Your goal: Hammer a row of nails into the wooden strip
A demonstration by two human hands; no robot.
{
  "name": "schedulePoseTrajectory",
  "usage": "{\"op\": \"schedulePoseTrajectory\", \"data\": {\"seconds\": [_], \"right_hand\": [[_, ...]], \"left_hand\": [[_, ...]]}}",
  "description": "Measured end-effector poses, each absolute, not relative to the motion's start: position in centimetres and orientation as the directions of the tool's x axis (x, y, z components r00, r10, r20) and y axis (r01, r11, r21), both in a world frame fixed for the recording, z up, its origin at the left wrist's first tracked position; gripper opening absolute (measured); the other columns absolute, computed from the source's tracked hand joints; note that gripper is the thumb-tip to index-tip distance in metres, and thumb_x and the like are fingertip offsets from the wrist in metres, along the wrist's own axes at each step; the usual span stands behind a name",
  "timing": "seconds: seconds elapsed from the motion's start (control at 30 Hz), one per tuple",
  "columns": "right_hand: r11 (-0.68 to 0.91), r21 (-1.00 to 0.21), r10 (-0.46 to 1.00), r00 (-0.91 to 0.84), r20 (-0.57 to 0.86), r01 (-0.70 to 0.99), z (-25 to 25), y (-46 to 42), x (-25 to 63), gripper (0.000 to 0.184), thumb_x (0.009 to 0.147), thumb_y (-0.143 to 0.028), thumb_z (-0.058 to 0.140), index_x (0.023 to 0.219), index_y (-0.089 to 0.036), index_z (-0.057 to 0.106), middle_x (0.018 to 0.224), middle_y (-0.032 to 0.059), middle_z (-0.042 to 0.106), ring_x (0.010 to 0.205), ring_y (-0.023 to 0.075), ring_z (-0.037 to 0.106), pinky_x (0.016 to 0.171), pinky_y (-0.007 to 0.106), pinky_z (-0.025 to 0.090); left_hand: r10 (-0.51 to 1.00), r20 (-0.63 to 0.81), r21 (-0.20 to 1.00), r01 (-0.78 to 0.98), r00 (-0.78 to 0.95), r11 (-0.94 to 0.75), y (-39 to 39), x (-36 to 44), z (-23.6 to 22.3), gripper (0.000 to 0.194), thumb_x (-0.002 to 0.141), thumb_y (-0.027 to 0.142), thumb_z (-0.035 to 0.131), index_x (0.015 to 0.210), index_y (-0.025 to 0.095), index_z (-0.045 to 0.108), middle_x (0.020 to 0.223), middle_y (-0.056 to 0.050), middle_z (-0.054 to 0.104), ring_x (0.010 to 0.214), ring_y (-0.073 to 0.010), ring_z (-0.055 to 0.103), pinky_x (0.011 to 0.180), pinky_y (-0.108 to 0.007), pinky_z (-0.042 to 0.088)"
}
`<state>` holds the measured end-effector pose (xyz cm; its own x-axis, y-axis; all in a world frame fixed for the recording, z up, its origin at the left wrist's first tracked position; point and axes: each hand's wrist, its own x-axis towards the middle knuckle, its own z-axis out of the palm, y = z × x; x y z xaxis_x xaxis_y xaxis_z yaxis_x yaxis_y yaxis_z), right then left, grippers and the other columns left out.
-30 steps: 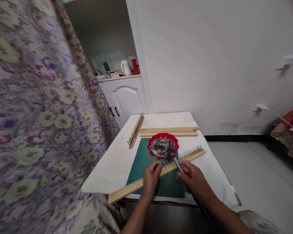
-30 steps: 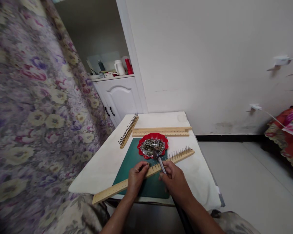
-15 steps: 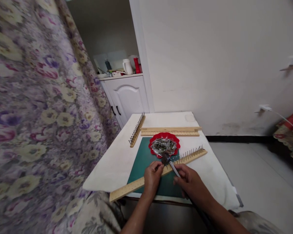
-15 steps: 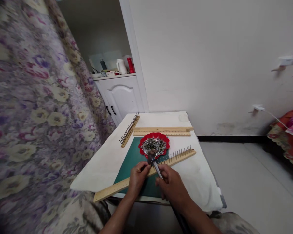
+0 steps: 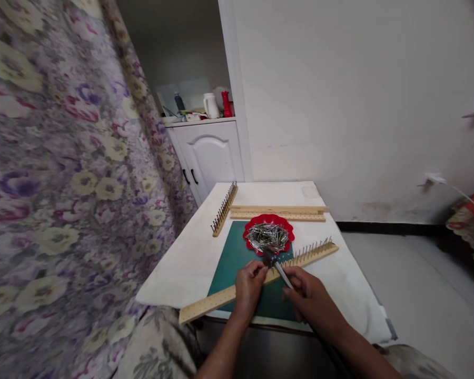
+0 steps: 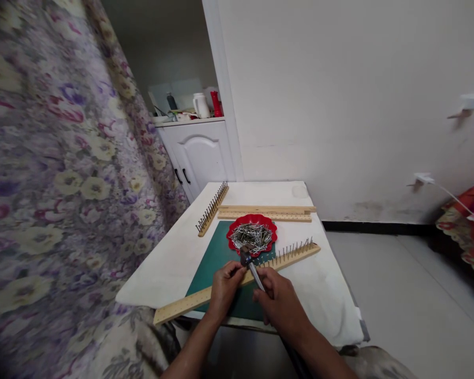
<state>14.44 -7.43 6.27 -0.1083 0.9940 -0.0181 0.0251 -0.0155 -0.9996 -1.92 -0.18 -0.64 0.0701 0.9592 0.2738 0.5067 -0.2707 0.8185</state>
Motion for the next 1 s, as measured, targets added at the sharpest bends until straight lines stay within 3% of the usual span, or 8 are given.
{"op": "schedulePoseTrajectory", "data": {"seconds": [0.6,1.0], "right_hand": [[0.021,-0.999,0.984,-0.18,0.012,0.05,5.3,-7.6,14.2,0.03,0.079,-0.015,0.05,0.108,-0.023,0.053,0.067,-0.0052,0.062,0.033,0.0058,0.044,0.031,0.016,0.034],[-0.005,-0.999,0.982,-0.19,-0.014,0.046,4.8,-7.3,14.1,0.029,0.078,-0.016,0.05,0.107,-0.022,0.054,0.066,-0.0059,0.061,0.031,0.0053,0.043,0.03,0.016,0.032]], "left_hand": [[0.955,0.292,0.792,0.547,0.051,-0.271,-0.1,-1.8,-0.5,0.02,0.078,0.027,0.053,0.063,0.015,0.06,0.061,0.003,0.051,0.061,-0.0111,0.048,0.057,-0.02,0.031],[0.958,0.281,0.802,0.532,0.063,-0.27,-0.2,-2.0,-0.5,0.021,0.079,0.028,0.052,0.066,0.015,0.062,0.063,0.002,0.054,0.062,-0.0114,0.049,0.057,-0.02,0.033]]}}
